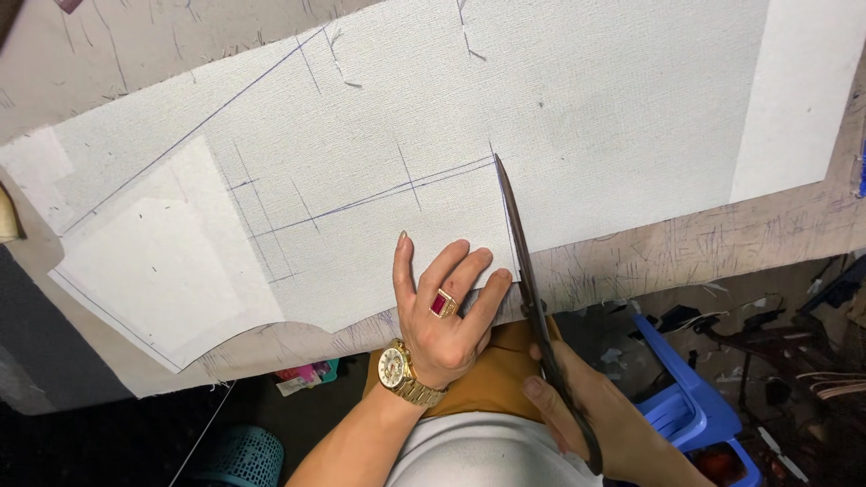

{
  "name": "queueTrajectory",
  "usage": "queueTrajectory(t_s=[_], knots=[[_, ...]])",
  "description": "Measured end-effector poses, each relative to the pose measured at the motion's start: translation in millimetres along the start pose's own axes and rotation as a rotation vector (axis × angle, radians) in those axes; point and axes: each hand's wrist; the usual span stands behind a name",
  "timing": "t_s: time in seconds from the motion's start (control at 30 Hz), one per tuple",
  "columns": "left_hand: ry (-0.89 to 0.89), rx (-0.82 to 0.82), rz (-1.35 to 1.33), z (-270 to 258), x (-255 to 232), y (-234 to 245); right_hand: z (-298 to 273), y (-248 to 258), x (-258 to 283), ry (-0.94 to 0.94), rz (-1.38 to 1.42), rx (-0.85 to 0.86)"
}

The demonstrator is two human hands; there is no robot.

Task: The person measures a paper pattern with a ruler and marks it with a pen, then uses large shears to cut out pieces of fabric and paper on a workbench.

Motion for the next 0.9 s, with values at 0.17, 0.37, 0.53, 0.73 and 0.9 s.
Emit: queueTrajectory(t_s=[0.17,0.37,0.53,0.73,0.9], knots=[[0.000,0.008,-0.005,1,0,1,7,3,-9,0.066,0.044,0.047],[-0.001,0.004,-0.010,1,0,2,16,-1,7,0.108,0.061,0.039],[0.005,-0.002,-0.010,1,0,2,13,-4,17,0.080,0.086,-0.015],[0.007,0.025,-0.023,0,0,2,14,-3,14,0.103,0.026,-0.007],[0.007,-0.020,-0.006,3,-1,1,12,-3,22,0.064,-0.014,-0.011]])
Point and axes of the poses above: each hand's wrist, its own z-axis towards the middle knuckle, its own y-axis out of the back of the hand, x = y × z, and after that the axes turned 12 degrees about z, right-handed
